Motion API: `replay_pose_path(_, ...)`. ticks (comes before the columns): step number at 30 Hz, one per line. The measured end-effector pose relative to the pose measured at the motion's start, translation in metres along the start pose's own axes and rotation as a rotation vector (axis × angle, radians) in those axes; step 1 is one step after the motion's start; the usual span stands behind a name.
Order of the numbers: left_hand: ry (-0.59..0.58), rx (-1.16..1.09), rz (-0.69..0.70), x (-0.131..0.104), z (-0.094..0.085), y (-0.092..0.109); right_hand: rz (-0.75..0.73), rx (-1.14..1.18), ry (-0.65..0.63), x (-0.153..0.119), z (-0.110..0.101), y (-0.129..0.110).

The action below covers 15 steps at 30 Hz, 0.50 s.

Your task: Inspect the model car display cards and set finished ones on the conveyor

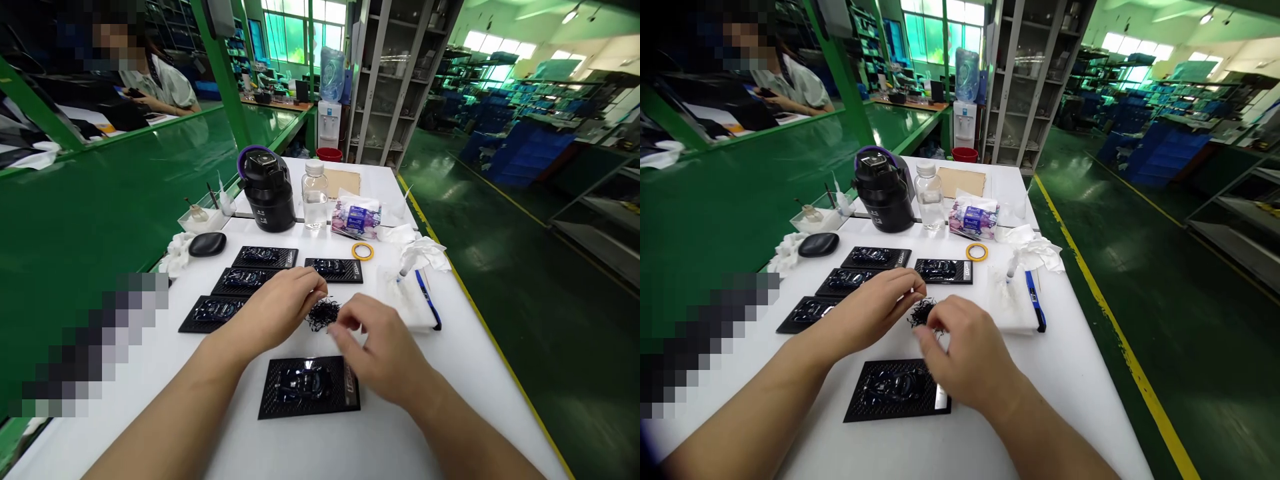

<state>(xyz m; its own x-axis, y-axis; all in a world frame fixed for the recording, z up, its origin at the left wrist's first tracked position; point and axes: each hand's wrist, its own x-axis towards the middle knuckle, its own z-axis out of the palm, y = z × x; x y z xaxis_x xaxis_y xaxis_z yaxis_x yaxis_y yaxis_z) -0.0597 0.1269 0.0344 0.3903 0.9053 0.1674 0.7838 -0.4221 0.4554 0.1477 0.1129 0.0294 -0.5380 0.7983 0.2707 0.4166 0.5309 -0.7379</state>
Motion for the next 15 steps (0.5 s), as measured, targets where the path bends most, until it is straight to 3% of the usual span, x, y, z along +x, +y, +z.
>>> replay_pose_path(3,-0.05,-0.048,0.003,-0.001,0.003,0.008,0.084,0.038,0.149,0.005,-0.001,0.009)
replay_pose_path(8,-0.124,-0.079,0.005,-0.005,0.004,0.018,0.061,0.063,0.1,0.008,0.002,0.014)
replay_pose_path(15,-0.107,-0.024,0.021,-0.006,0.005,0.024,0.082,0.08,0.126,0.007,0.006,0.01)
